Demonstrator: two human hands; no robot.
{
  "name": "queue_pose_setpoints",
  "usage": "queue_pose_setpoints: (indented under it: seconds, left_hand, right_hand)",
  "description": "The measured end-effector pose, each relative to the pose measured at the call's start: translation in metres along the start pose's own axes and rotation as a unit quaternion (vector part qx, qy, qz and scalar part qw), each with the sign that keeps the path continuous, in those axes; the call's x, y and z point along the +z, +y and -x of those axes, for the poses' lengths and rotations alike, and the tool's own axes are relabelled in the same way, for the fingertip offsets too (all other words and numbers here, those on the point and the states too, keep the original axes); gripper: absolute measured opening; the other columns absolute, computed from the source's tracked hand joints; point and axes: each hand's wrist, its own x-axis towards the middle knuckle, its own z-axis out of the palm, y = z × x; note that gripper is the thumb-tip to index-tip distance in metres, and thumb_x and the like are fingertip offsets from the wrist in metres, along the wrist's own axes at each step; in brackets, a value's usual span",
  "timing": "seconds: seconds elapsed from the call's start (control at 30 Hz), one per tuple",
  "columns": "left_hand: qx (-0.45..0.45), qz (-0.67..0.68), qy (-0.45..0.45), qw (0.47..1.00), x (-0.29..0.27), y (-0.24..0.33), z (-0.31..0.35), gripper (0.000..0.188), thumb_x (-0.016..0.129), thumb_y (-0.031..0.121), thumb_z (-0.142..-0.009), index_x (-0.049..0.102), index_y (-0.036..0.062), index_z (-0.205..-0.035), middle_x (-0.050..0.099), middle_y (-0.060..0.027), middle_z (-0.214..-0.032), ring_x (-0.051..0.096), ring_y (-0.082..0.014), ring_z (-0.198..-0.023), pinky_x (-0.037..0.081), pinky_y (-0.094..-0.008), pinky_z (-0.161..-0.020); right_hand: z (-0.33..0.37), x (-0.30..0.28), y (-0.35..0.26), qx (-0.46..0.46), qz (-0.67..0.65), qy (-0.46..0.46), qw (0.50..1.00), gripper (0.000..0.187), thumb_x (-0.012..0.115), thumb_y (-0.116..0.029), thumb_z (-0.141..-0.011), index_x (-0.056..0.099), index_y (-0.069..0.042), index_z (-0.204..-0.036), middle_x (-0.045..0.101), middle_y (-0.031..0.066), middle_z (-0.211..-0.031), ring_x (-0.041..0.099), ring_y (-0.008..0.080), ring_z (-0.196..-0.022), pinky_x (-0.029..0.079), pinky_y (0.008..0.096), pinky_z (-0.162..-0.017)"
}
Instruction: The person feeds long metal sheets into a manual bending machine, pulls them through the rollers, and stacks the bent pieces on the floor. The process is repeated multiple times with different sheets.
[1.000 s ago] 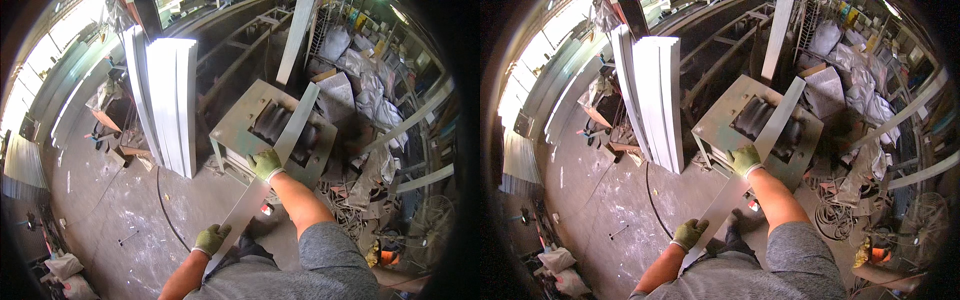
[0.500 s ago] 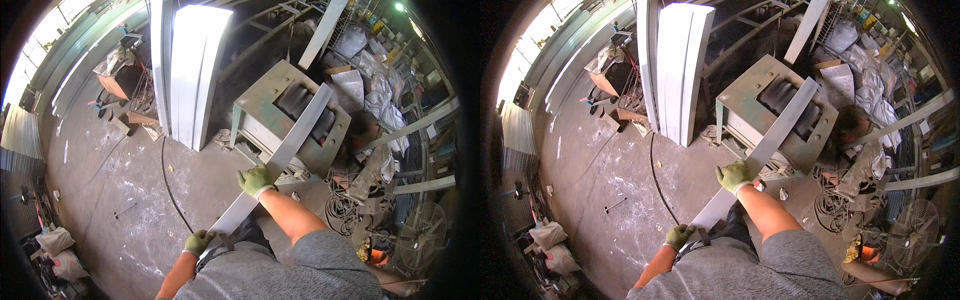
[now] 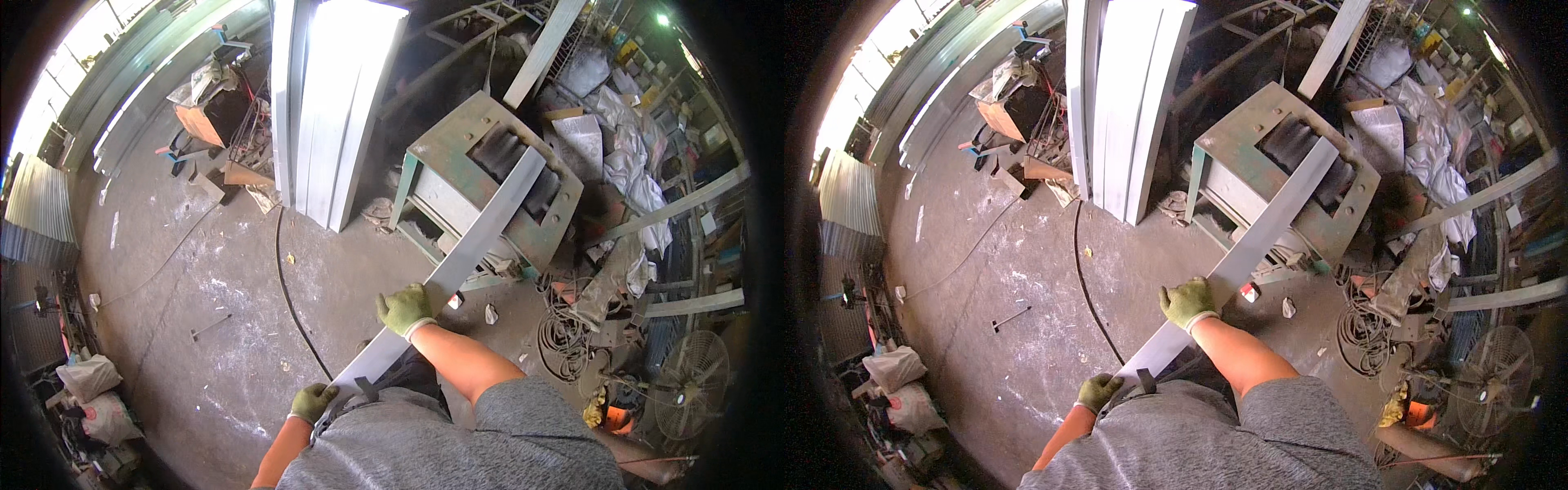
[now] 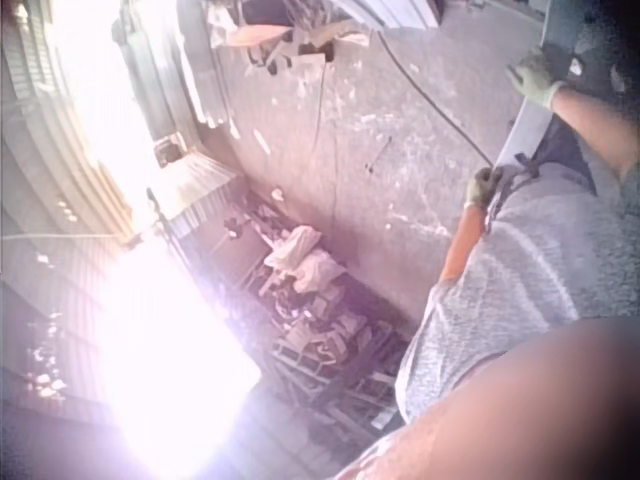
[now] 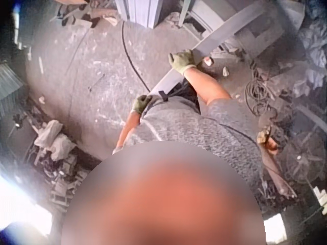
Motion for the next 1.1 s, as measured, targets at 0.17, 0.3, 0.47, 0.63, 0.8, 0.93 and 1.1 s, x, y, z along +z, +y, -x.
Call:
queue_pose_setpoints:
  seconds: [0.17, 0.3, 0.47, 0.63, 0.8, 0.93, 1.1]
  left_hand:
    - [-0.019, 0.052, -0.011, 0.998, -0.002, -0.028, 0.015, 0.059, 0.079, 0.061, -0.102, 0.087, 0.0038, -0.114, 0.085, -0.0230, -0.105, 0.082, -0.0359, -0.100, 0.061, -0.0466, -0.092]
    - [-0.033, 0.045, -0.019, 0.998, -0.014, -0.063, 0.031, 0.059, 0.080, 0.061, -0.101, 0.088, 0.0031, -0.110, 0.084, -0.0195, -0.098, 0.080, -0.0291, -0.092, 0.061, -0.0446, -0.087]
    - [-0.076, 0.012, 0.062, 0.995, -0.074, -0.097, 0.072, 0.062, 0.083, 0.068, -0.095, 0.089, 0.0069, -0.104, 0.086, -0.0149, -0.094, 0.081, -0.0255, -0.087, 0.062, -0.0427, -0.084]
    - [-0.016, -0.071, 0.104, 0.992, -0.115, -0.081, 0.077, 0.058, 0.081, 0.069, -0.096, 0.090, 0.0117, -0.105, 0.084, -0.0180, -0.097, 0.083, -0.0348, -0.090, 0.062, -0.0446, -0.084]
    - [0.058, 0.001, 0.117, 0.991, -0.101, -0.001, 0.029, 0.058, 0.081, 0.067, -0.100, 0.089, 0.0110, -0.113, 0.086, -0.0169, -0.101, 0.084, -0.0284, -0.092, 0.063, -0.0432, -0.085]
    - [0.110, 0.162, 0.085, 0.977, -0.079, 0.058, -0.008, 0.048, 0.089, 0.052, -0.100, 0.087, 0.0054, -0.110, 0.087, -0.0104, -0.097, 0.079, -0.0174, -0.089, 0.063, -0.0377, -0.083]
    - [0.131, 0.145, 0.103, 0.975, -0.074, 0.087, -0.028, 0.042, 0.089, 0.052, -0.099, 0.086, 0.0095, -0.095, 0.083, -0.0087, -0.087, 0.076, -0.0198, -0.079, 0.061, -0.0388, -0.076]
  right_hand:
    - [0.013, 0.004, -0.025, -0.008, -0.001, -0.023, 1.000, 0.057, 0.057, -0.042, -0.111, 0.080, -0.013, -0.068, 0.077, 0.0124, -0.069, 0.075, 0.0371, -0.066, 0.054, 0.0546, -0.086]
    - [0.026, 0.007, -0.057, 0.008, -0.010, -0.039, 0.999, 0.054, 0.058, -0.043, -0.111, 0.082, -0.014, -0.071, 0.080, 0.0132, -0.075, 0.075, 0.0365, -0.071, 0.054, 0.0544, -0.087]
    - [0.031, -0.015, -0.094, -0.073, -0.264, 0.011, 0.962, 0.025, 0.072, -0.032, -0.104, 0.084, -0.010, -0.100, 0.085, 0.0141, -0.110, 0.079, 0.0319, -0.107, 0.057, 0.0514, -0.098]
    - [0.002, -0.064, 0.002, 0.037, -0.260, 0.264, 0.928, 0.042, 0.077, -0.015, -0.101, 0.069, -0.001, -0.141, 0.072, 0.0275, -0.142, 0.068, 0.0467, -0.135, 0.050, 0.0528, -0.122]
    - [-0.044, -0.158, 0.173, 0.383, -0.366, 0.274, 0.803, 0.094, 0.075, -0.061, -0.108, 0.046, 0.001, -0.172, 0.048, 0.0248, -0.177, 0.049, 0.0358, -0.160, 0.035, 0.0468, -0.135]
    - [-0.073, -0.238, 0.237, 0.337, -0.741, 0.183, 0.551, 0.124, 0.063, -0.093, -0.096, 0.031, -0.012, -0.183, 0.031, 0.0154, -0.188, 0.037, 0.0366, -0.168, 0.028, 0.0564, -0.136]
    - [-0.133, -0.303, 0.282, 0.232, -0.759, 0.220, 0.567, 0.099, 0.061, -0.080, -0.107, 0.042, -0.014, -0.178, 0.043, 0.0085, -0.181, 0.042, 0.0320, -0.164, 0.035, 0.0524, -0.133]
